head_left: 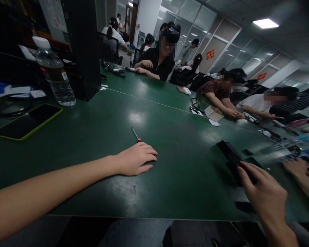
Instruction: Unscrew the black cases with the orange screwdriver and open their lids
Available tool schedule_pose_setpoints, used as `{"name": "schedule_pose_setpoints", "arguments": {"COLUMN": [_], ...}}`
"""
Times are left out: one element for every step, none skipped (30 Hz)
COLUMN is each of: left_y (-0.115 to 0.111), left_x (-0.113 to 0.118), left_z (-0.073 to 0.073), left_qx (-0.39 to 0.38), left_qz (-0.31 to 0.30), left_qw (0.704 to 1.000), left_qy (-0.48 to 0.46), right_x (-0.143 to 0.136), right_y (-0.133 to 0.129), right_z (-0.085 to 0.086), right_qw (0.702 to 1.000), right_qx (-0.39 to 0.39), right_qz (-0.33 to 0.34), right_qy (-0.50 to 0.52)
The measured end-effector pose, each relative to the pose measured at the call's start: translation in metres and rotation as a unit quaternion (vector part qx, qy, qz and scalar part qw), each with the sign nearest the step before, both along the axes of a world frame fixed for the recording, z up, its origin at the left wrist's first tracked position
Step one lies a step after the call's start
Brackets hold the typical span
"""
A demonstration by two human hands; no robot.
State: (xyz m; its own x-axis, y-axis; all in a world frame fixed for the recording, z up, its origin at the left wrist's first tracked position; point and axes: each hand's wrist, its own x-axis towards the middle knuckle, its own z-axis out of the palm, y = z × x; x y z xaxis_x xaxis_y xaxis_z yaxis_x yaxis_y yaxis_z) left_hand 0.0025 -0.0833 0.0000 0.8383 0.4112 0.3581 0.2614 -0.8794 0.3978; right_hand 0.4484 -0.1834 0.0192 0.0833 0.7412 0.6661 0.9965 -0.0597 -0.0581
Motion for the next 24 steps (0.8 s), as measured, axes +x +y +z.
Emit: {"name": "schedule_pose_setpoints", "arguments": {"left_y": [0.000,0.000,0.000,0.001,0.001,0.001,0.001,0.001,0.001,0.000,0.000,0.000,0.001,0.001,0.002,0.002,0.003,0.003,0.004,0.004,0.004,0.004,0.004,0.003], "left_x": [0.000,0.000,0.000,0.000,0.000,0.000,0.000,0.000,0.000,0.000,0.000,0.000,0.000,0.000,0.000,0.000,0.000,0.000,0.000,0.001,0.001,0.001,0.001,0.001], "left_z": [0.000,0.001,0.001,0.001,0.001,0.001,0.001,0.002,0.003,0.004,0.005,0.006,0.007,0.007,0.007,0.007,0.007,0.006,0.005,0.005,0.004,0.004,0.004,0.004], "left_qx": [-0.003,-0.006,-0.010,-0.014,-0.018,-0.022,-0.026,-0.030,-0.036,-0.043,-0.053,-0.066,-0.079,-0.091,-0.102,-0.110,-0.115,-0.118,-0.119,-0.118,-0.116,-0.113,-0.110,-0.106], "left_qz": [0.002,0.003,0.004,0.005,0.005,0.005,0.004,0.003,0.003,0.003,0.003,0.006,0.007,0.010,0.011,0.010,0.010,0.009,0.008,0.007,0.007,0.007,0.008,0.009], "left_qw": [1.000,1.000,1.000,1.000,0.999,0.999,0.999,0.999,0.999,0.999,0.998,0.997,0.996,0.995,0.993,0.992,0.992,0.991,0.991,0.991,0.991,0.992,0.993,0.993], "left_qy": [-0.004,-0.009,-0.016,-0.023,-0.027,-0.028,-0.026,-0.022,-0.018,-0.017,-0.021,-0.029,-0.038,-0.047,-0.052,-0.055,-0.059,-0.060,-0.061,-0.060,-0.058,-0.055,-0.051,-0.044], "right_x": [0.017,0.031,0.041,0.048,0.053,0.056,0.057,0.057,0.057,0.057,0.057,0.057,0.058,0.059,0.060,0.062,0.063,0.065,0.066,0.067,0.068,0.068,0.068,0.068], "right_y": [-0.001,-0.002,-0.003,-0.004,-0.005,-0.005,-0.006,-0.006,-0.006,-0.006,-0.006,-0.006,-0.006,-0.006,-0.006,-0.006,-0.006,-0.005,-0.004,-0.003,-0.001,0.000,0.001,0.002], "right_z": [-0.007,-0.015,-0.023,-0.031,-0.038,-0.044,-0.047,-0.050,-0.050,-0.050,-0.050,-0.049,-0.048,-0.048,-0.049,-0.049,-0.050,-0.051,-0.052,-0.052,-0.052,-0.052,-0.052,-0.052], "right_qw": [0.999,0.998,0.997,0.996,0.994,0.992,0.990,0.989,0.989,0.990,0.990,0.990,0.990,0.989,0.989,0.989,0.989,0.989,0.988,0.988,0.989,0.989,0.990,0.990], "right_qx": [0.015,0.041,0.054,0.072,0.091,0.103,0.113,0.114,0.109,0.097,0.087,0.079,0.075,0.074,0.076,0.078,0.080,0.083,0.085,0.083,0.080,0.076,0.070,0.066], "right_qz": [-0.035,-0.051,-0.055,-0.056,-0.059,-0.065,-0.074,-0.084,-0.093,-0.098,-0.101,-0.106,-0.109,-0.110,-0.110,-0.109,-0.109,-0.109,-0.110,-0.111,-0.111,-0.110,-0.107,-0.104], "right_qy": [-0.015,-0.017,-0.009,0.003,0.016,0.025,0.030,0.033,0.036,0.039,0.044,0.050,0.055,0.060,0.062,0.063,0.063,0.063,0.062,0.060,0.059,0.059,0.060,0.062]}}
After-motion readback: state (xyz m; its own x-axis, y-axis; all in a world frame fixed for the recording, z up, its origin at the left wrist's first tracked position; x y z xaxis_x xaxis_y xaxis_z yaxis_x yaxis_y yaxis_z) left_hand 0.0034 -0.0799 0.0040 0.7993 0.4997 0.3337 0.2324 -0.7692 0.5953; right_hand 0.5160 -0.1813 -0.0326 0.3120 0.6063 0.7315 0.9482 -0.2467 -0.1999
